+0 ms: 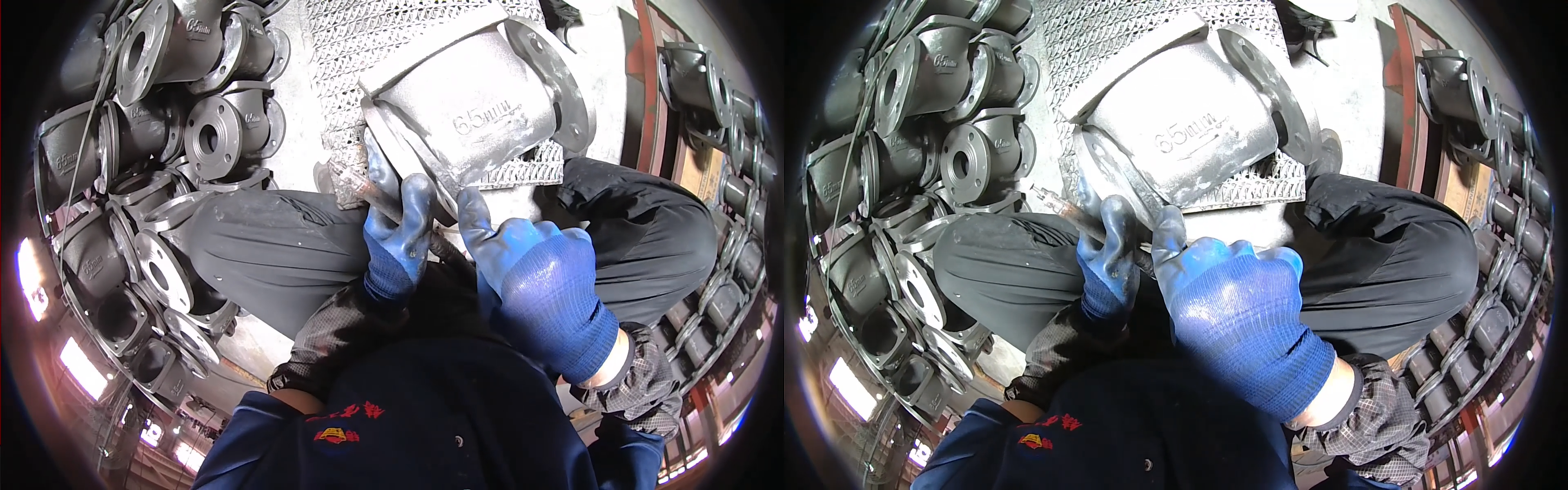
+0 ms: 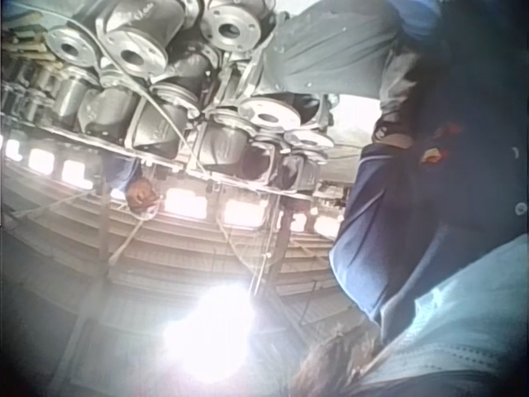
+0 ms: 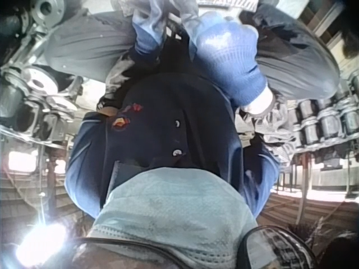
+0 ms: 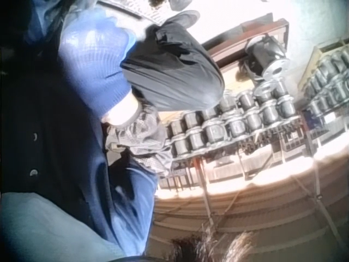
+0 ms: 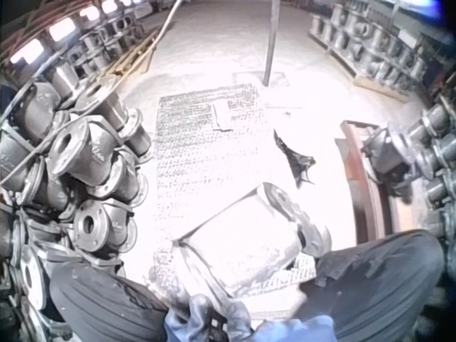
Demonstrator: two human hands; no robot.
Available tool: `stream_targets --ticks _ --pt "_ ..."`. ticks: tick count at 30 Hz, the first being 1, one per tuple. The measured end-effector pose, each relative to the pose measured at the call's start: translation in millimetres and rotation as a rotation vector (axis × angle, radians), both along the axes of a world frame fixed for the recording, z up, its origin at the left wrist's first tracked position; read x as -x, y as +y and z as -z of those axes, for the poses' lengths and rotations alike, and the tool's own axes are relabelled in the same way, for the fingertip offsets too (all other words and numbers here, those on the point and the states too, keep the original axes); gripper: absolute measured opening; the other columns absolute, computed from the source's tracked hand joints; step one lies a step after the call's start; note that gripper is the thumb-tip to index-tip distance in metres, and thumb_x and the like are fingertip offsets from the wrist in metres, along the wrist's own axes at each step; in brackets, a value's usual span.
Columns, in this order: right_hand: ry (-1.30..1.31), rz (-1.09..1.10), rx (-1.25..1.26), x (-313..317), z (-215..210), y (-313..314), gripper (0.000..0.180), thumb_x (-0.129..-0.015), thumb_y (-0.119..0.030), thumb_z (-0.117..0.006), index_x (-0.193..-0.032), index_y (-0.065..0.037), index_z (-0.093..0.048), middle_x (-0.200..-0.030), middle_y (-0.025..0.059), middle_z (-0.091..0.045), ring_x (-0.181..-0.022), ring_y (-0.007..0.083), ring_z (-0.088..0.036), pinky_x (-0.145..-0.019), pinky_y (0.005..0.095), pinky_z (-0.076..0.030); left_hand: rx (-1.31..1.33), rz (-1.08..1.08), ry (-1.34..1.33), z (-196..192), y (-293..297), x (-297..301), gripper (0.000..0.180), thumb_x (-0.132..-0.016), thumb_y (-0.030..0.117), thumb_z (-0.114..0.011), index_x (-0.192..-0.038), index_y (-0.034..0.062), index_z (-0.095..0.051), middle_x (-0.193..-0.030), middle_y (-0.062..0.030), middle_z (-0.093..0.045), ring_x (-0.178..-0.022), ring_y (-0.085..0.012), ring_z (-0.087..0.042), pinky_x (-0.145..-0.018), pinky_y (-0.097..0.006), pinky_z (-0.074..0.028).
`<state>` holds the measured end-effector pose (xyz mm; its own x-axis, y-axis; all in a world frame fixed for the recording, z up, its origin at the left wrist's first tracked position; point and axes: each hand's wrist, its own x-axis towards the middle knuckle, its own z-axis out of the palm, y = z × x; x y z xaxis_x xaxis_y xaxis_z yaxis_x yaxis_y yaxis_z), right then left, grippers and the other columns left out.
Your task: The person picks up a metal pipe fitting from a pile and places it on a work surface. Using a rotary tool, they grind the inner and outer surfaces of the fitting, turning and repositioning the object by hand to reach different areas.
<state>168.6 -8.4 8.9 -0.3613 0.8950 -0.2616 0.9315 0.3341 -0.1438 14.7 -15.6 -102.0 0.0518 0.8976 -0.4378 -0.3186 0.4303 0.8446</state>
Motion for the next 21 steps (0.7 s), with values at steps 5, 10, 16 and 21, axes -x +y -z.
stream_targets --ticks 5,10,16,21 --pt "0.091 0.002 0.002 -2.0 2.8 0.8 0.043 -0.077 -0.012 -0.057 -0.119 -0.008 -0.061 -0.056 0.0018 -0.045 -0.048 0.0168 -0.052 -0.042 0.0343 -0.039 0.025 0.038 0.005 -0.8 -0.8 3.9 0.022 -0.093 0.008 -0.055 -0.114 -0.0006 -0.055 -0.093 -0.0057 -0.059 -0.072 -0.0091 -0.058 -0.062 -0.022 -0.048" --pt "0.114 0.031 0.001 -1.2 -1.2 3.3 0.043 -0.076 -0.012 -0.057 -0.119 -0.009 -0.061 -0.057 0.0021 -0.047 -0.048 0.0172 -0.052 -0.043 0.0349 -0.039 -0.319 0.093 0.236 15.3 -5.9 3.8 0.019 -0.094 0.008 -0.054 -0.11 -0.0026 -0.055 -0.091 -0.0064 -0.06 -0.071 -0.0099 -0.059 -0.057 -0.023 -0.048" --pt "0.012 -0.035 0.02 -4.7 -3.7 6.5 0.042 -0.076 -0.013 -0.057 -0.118 -0.01 -0.062 -0.058 0.0021 -0.047 -0.05 0.0168 -0.053 -0.044 0.0343 -0.038 -0.087 0.089 0.119 -0.2 -0.9 3.4 0.018 -0.093 0.01 -0.054 -0.105 -0.004 -0.054 -0.086 -0.0056 -0.06 -0.069 -0.0095 -0.058 -0.057 -0.023 -0.048" --pt "0.002 -0.006 0.159 -10.9 -42.4 20.6 0.039 -0.081 -0.009 -0.054 -0.119 -0.005 -0.06 -0.064 0.0038 -0.054 -0.054 0.0173 -0.056 -0.045 0.0343 -0.041 -0.075 0.023 0.03 3.7 -0.1 0.3 0.019 -0.093 0.01 -0.054 -0.105 -0.0044 -0.053 -0.08 -0.0046 -0.059 -0.067 -0.0088 -0.057 -0.059 -0.022 -0.048"
